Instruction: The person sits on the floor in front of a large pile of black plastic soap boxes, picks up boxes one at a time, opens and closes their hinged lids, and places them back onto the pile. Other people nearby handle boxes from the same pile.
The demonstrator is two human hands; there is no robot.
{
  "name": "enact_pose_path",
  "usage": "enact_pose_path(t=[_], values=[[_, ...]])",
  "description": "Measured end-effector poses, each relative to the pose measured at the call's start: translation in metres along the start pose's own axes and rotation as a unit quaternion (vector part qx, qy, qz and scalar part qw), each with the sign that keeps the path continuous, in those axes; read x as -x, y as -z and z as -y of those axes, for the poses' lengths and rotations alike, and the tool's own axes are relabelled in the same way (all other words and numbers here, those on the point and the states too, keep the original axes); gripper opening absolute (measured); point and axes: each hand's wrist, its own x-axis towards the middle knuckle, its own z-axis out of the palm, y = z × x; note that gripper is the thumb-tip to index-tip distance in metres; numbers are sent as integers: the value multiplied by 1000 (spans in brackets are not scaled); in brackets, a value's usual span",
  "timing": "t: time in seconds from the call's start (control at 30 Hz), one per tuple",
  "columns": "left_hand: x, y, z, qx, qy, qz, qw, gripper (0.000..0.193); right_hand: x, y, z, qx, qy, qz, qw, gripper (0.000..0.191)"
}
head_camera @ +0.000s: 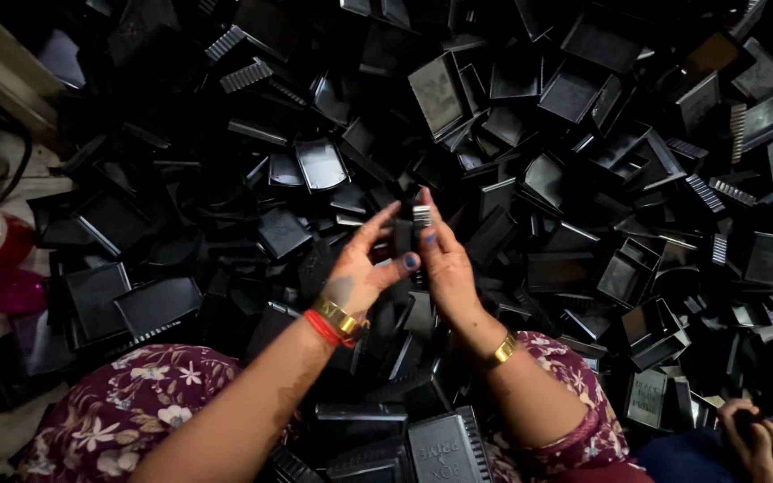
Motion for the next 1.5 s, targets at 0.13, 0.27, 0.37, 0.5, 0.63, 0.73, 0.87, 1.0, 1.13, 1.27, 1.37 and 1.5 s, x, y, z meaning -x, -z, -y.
enact_pose_path(t=[0.13, 0.27, 0.37, 0.5, 0.63, 0.73, 0.87, 1.0, 1.13, 1.27, 1.37, 1.5], values=[[-3, 1, 11, 152, 9, -27, 988, 97, 7, -5, -5, 113, 22, 42, 992, 64], [-5, 9, 0, 242, 101, -37, 964, 93, 8, -9, -1, 55, 21, 72, 996, 62], [-5, 12, -13, 257, 108, -16, 960, 90, 5, -10, 2, -79, -41, 28, 996, 60], [-6, 13, -14, 174, 85, -21, 981, 90, 5, -6, 10, -2, -27, 42, 999, 60], [-9, 17, 5, 143, 67, -51, 986, 93, 11, -9, 18, 137, 57, 121, 981, 73], [-14, 17, 18, 223, 38, -60, 972, 85, 16, -15, 21, 241, 46, 133, 960, 96], [-19, 26, 12, 6, -77, -115, 990, 51, 11, -17, 18, 240, -34, 82, 967, 73], [-24, 51, -12, -279, -132, -78, 948, 41, 5, -1, 13, 146, 53, 164, 974, 59], [-20, 43, -38, -377, -89, -104, 916, 38, 1, 20, 2, -142, -135, 243, 950, 63], [12, 4, -75, -339, -91, 190, 917, 19, -29, 52, -19, -143, -91, 49, 984, 63], [46, -19, -97, -278, -18, 522, 806, 31, -49, 86, -37, 333, 60, -158, 928, 67], [40, -9, -86, -266, -92, 483, 830, 64, -63, 108, -66, 563, 80, -141, 810, 94]])
